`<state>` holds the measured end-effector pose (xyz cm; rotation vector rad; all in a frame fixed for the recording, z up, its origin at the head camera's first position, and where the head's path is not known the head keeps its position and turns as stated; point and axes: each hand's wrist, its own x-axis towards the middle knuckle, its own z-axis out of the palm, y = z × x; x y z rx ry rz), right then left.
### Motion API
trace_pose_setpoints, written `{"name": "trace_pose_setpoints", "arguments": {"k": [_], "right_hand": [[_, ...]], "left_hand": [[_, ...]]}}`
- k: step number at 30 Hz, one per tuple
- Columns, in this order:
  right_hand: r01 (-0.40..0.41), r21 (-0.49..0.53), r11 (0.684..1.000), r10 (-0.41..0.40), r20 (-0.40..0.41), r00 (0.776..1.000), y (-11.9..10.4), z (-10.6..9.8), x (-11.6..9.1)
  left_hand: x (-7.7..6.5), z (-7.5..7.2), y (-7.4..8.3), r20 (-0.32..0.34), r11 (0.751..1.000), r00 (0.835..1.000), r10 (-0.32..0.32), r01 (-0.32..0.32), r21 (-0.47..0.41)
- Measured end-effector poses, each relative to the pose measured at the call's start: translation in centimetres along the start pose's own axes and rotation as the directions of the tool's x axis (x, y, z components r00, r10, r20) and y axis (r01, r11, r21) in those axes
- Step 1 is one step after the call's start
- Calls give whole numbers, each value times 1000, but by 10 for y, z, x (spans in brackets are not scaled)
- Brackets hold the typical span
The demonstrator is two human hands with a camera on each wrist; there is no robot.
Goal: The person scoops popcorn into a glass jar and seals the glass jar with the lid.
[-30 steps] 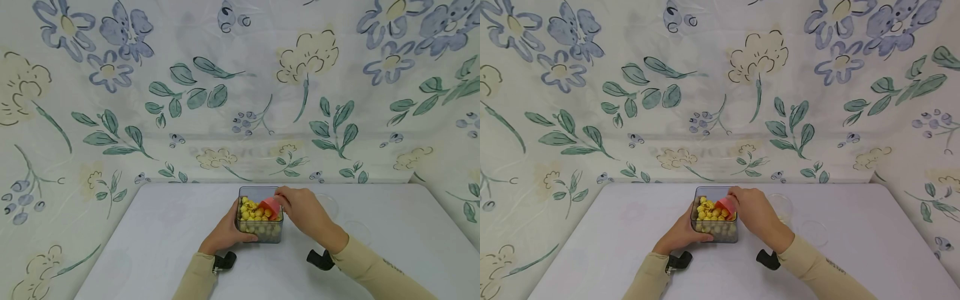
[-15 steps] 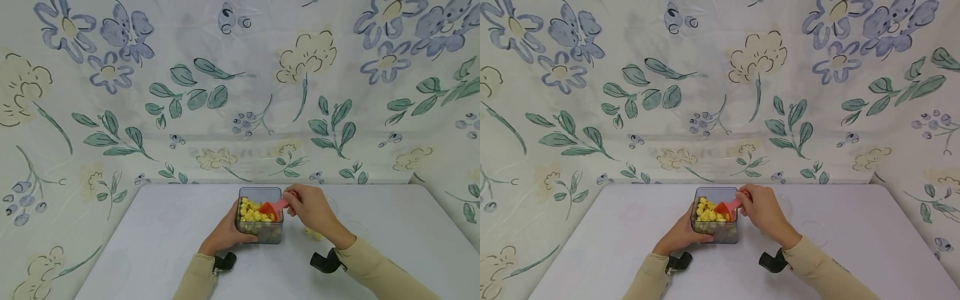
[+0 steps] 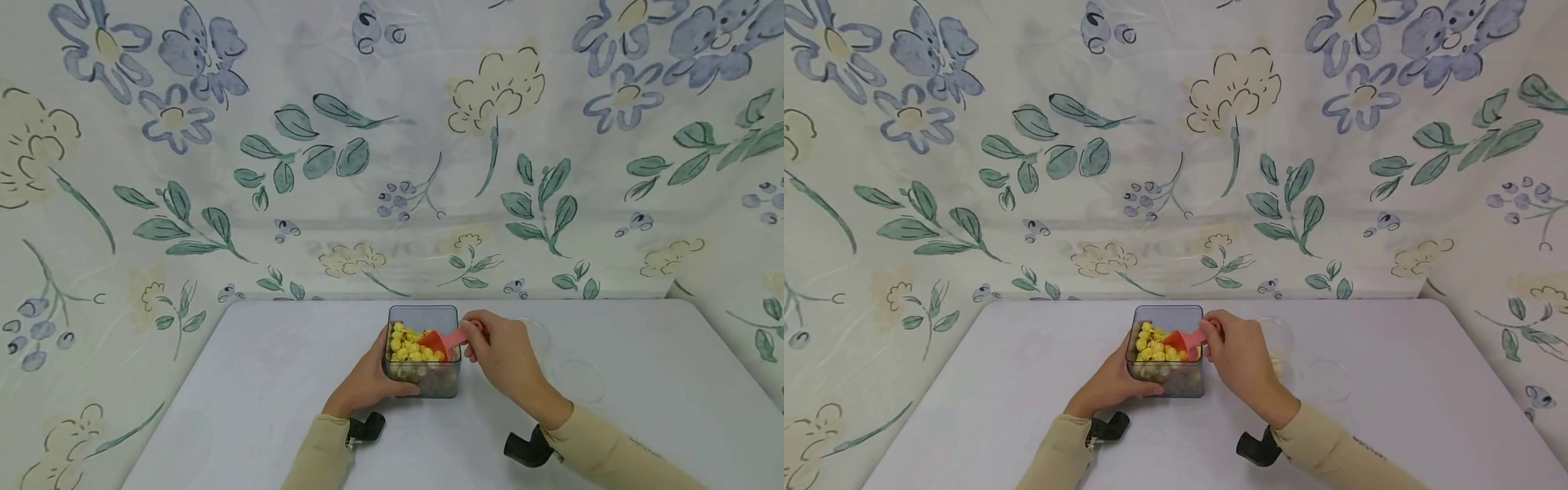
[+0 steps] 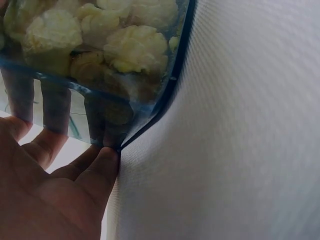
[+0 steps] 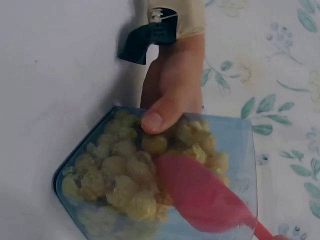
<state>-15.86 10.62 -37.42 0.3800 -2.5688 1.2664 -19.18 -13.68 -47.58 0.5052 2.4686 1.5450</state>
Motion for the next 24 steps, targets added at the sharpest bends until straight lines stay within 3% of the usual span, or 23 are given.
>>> {"name": "trace_pose_setpoints", "arguments": {"k": [3,7,13,20,24], "right_hand": [[29,9,1000,-29,-36,999,-2,5,-3],[5,51,999,-2,-65,998,-1,9,-4],[6,86,996,-2,-48,999,3,8,-4],[-173,156,972,172,20,985,7,0,-1],[-207,189,960,203,41,978,9,0,0]], "left_hand": [[0,0,1,0,1000,1000,1,-1,3],[0,0,1,2,1000,1000,-3,3,-4],[-1,1,1,8,1000,1000,-7,7,0],[0,0,2,8,1000,1000,-5,5,17],[0,0,1,11,1000,1000,-3,3,9]]}}
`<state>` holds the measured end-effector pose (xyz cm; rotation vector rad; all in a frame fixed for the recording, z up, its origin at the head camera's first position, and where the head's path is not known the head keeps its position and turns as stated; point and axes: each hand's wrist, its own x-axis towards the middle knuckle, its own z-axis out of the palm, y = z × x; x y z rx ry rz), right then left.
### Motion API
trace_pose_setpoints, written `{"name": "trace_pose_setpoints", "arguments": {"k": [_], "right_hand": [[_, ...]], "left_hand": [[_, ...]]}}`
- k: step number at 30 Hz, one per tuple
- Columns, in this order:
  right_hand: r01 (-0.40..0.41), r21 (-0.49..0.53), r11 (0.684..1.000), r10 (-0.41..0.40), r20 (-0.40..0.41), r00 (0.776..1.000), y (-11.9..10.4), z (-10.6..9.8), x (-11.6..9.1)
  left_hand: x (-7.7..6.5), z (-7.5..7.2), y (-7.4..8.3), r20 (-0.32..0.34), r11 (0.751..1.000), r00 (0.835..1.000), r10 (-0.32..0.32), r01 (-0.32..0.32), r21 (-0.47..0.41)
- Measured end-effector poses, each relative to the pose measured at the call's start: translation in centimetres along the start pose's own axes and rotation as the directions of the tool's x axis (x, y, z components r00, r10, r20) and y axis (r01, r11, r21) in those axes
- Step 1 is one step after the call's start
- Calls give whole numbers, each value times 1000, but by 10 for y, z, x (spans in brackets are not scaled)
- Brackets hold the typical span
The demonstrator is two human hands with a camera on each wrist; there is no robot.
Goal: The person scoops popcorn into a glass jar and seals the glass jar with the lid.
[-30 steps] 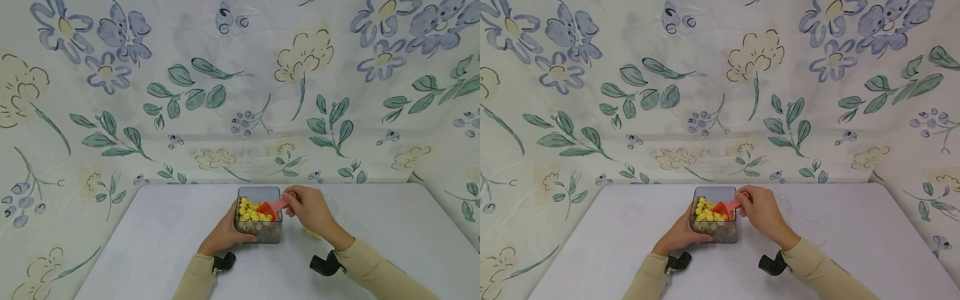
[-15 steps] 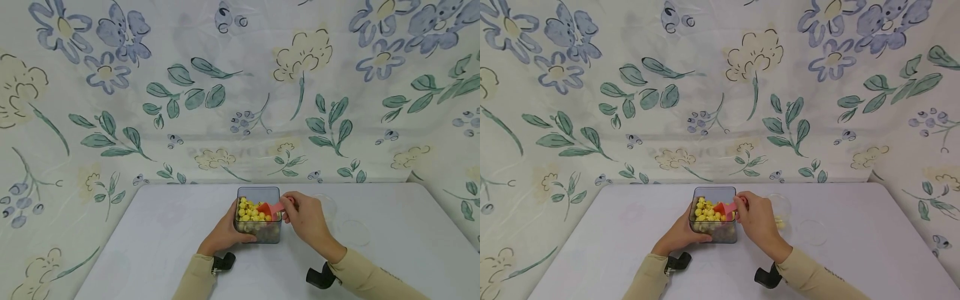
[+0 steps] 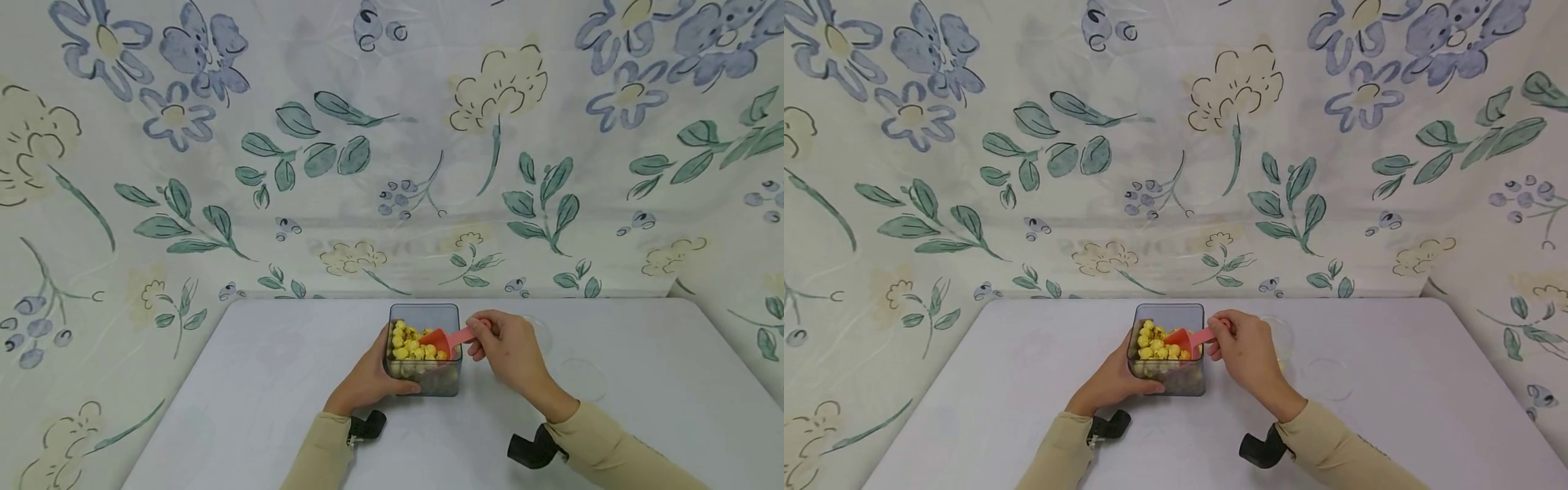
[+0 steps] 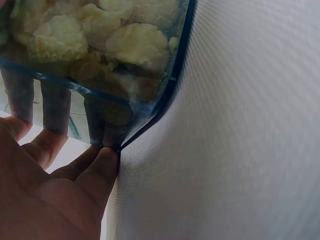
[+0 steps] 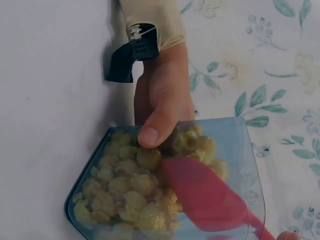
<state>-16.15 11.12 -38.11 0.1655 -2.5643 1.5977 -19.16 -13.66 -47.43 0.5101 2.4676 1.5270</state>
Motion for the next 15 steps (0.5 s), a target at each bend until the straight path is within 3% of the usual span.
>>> {"name": "trace_pose_setpoints", "arguments": {"k": [8,15], "right_hand": [[11,10,1000,-11,-42,999,-1,4,-2],[98,-11,995,-99,-40,994,-7,9,-2]], "left_hand": [[1,0,3,13,999,1000,-1,2,-32],[-8,-6,29,44,999,999,-1,3,-43]]}}
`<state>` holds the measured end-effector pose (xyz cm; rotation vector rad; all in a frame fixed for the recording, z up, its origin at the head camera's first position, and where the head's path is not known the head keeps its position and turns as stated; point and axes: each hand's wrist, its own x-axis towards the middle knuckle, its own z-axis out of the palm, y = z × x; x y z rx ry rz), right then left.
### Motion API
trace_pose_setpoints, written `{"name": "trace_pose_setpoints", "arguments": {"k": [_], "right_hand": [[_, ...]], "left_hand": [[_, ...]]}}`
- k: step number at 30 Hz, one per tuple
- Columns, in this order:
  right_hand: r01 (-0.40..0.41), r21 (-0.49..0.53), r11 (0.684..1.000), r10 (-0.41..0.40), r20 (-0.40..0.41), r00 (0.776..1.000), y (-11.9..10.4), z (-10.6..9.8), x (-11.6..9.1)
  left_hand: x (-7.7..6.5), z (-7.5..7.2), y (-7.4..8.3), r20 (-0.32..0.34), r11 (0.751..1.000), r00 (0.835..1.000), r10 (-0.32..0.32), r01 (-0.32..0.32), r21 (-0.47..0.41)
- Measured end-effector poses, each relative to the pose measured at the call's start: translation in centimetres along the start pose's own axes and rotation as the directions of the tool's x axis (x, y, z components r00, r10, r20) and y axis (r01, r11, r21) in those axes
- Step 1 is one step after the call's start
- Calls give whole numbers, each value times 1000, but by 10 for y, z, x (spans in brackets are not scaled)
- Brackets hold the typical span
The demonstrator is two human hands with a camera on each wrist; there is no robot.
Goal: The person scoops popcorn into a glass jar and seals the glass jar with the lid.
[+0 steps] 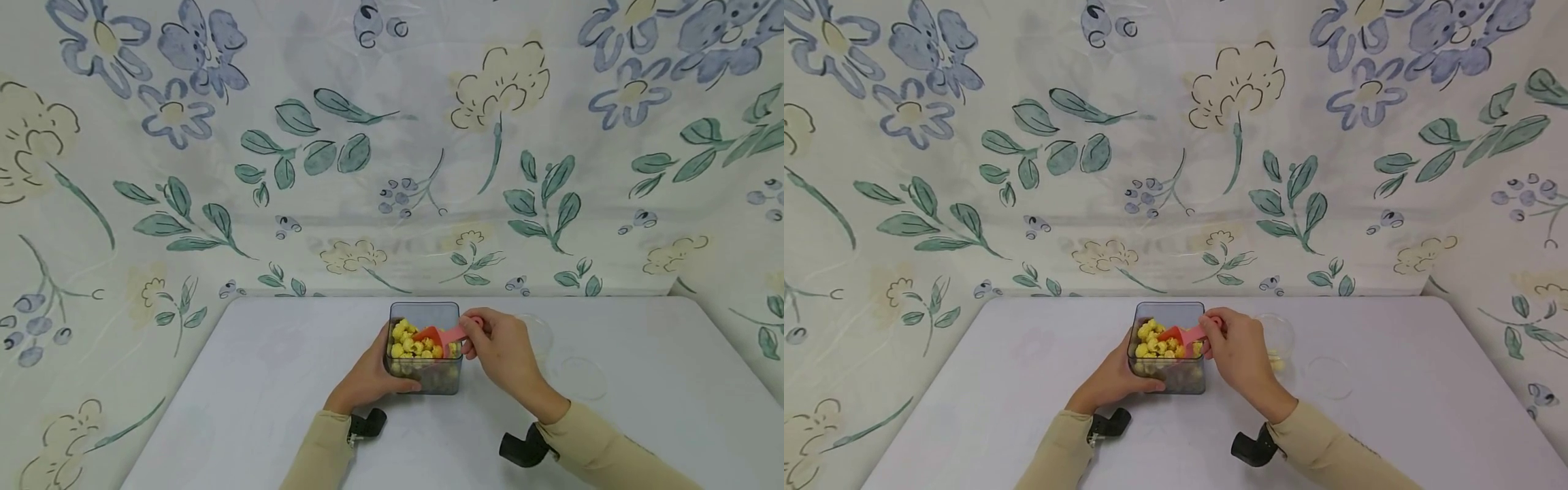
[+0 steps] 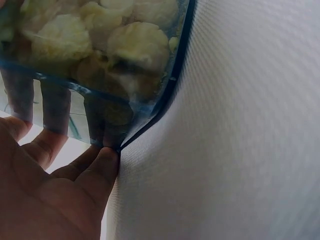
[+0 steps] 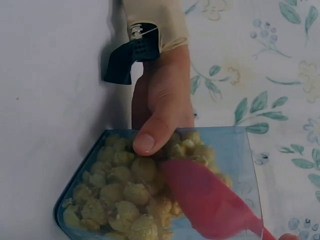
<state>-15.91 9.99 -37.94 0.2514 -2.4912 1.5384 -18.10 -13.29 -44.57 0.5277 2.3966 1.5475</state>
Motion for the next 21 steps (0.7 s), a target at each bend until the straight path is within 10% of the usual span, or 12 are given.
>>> {"name": "trace_pose_setpoints", "arguments": {"k": [12,21], "right_hand": [[-72,16,997,72,9,997,3,-1,1],[-32,43,999,33,-33,999,3,5,-1]], "left_hand": [[4,3,-15,-17,1000,1000,0,-1,-16],[-2,-1,2,5,1000,1000,10,-10,-14]]}}
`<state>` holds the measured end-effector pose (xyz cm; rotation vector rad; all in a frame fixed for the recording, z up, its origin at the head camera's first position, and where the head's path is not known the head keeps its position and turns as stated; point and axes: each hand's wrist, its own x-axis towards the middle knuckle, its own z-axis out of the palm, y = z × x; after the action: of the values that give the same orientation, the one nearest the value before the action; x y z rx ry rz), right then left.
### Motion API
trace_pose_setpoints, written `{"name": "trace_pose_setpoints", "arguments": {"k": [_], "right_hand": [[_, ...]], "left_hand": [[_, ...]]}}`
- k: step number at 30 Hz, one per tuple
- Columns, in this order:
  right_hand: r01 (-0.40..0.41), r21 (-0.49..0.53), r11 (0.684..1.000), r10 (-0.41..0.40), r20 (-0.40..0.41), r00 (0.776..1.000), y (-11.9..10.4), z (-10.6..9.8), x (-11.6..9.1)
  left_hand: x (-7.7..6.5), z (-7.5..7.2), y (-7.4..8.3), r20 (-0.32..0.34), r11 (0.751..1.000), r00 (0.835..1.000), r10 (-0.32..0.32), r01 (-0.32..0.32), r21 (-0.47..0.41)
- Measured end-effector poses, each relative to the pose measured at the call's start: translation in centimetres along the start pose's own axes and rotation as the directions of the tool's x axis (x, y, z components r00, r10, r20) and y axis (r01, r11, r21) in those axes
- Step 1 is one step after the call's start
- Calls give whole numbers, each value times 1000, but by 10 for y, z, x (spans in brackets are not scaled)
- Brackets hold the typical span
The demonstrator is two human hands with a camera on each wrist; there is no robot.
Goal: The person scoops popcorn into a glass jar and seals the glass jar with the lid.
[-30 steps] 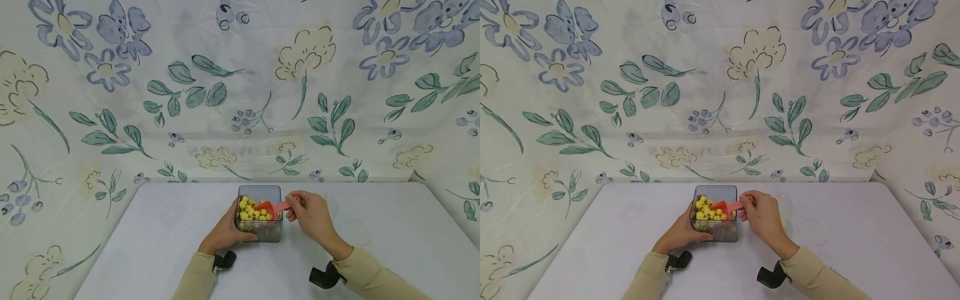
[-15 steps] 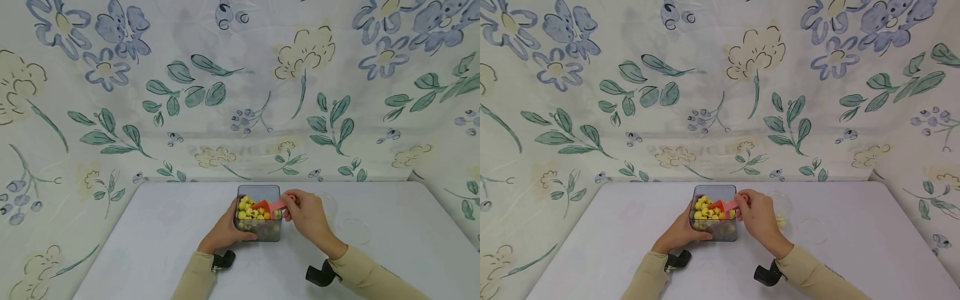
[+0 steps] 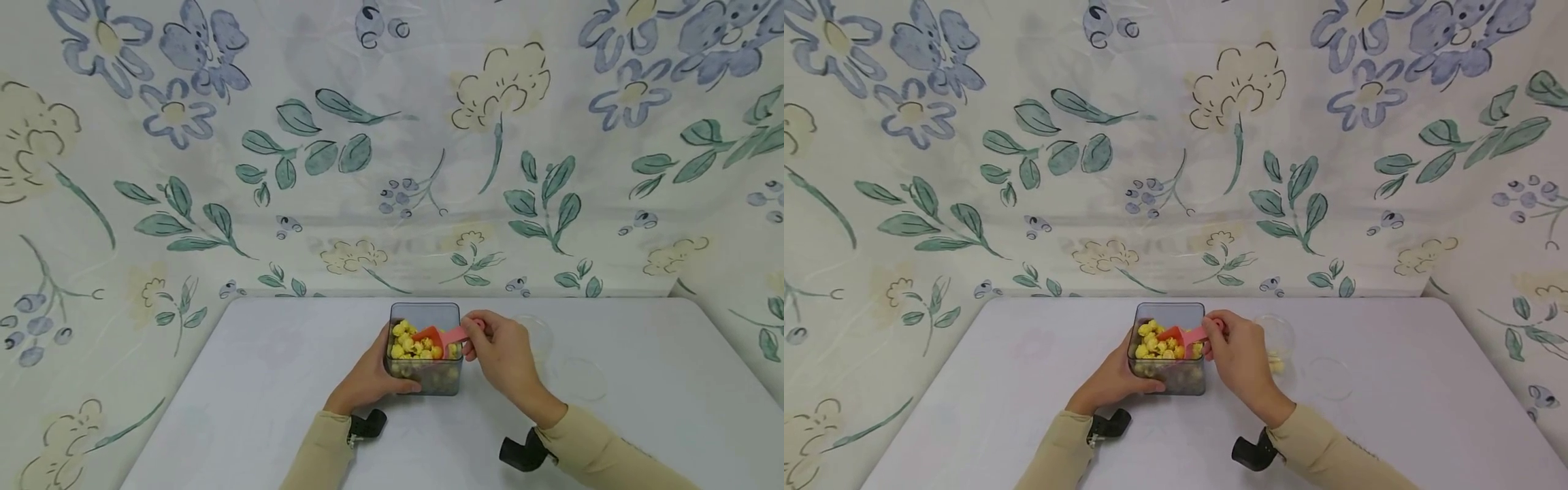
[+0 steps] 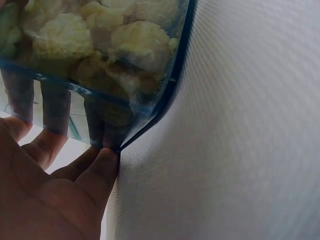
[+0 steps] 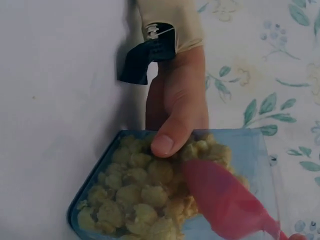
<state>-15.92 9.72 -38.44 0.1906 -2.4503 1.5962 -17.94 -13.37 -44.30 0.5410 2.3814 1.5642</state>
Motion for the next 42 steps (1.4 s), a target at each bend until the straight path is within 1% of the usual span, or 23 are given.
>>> {"name": "trace_pose_setpoints", "arguments": {"k": [2,4,7,9,11,14,17,20,22,28,31,38,41,42], "right_hand": [[18,-6,1000,-18,8,1000,0,1,0],[14,-1,1000,-14,17,1000,0,2,0],[-28,29,999,27,19,999,1,3,1],[-41,45,998,41,10,999,2,4,1],[-26,55,998,26,0,1000,2,6,1],[31,38,999,-31,-4,1000,2,8,1],[55,14,998,-55,1,998,3,10,1],[22,20,1000,-22,1,1000,4,10,2],[-7,32,999,7,0,1000,5,10,3],[-70,47,996,71,-11,997,4,9,4],[-91,49,995,92,-15,996,4,8,4],[-151,65,986,152,-17,988,5,7,7],[-164,88,983,164,-3,986,3,8,7],[-168,93,981,168,2,986,3,9,7]], "left_hand": [[0,0,-1,-3,1000,1000,5,-5,4],[0,0,-2,-6,1000,1000,1,-1,1],[0,1,-3,-2,1000,1000,-13,13,2],[0,1,-4,1,1000,1000,-16,16,2],[0,0,-3,-1,1000,1000,-13,13,3],[1,0,-2,-8,1000,1000,-13,13,-6],[1,1,-1,-3,1000,1000,-19,19,-6],[1,1,-2,-2,1000,1000,-24,24,-2],[2,1,-5,-8,1000,1000,-27,27,2],[8,4,-27,-28,1000,999,-29,29,9],[10,5,-33,-39,1000,999,-20,20,17],[10,6,-33,-44,1000,999,-5,6,28],[9,5,-28,-41,1000,999,-2,3,21],[7,5,-23,-39,1000,999,2,-1,20]]}}
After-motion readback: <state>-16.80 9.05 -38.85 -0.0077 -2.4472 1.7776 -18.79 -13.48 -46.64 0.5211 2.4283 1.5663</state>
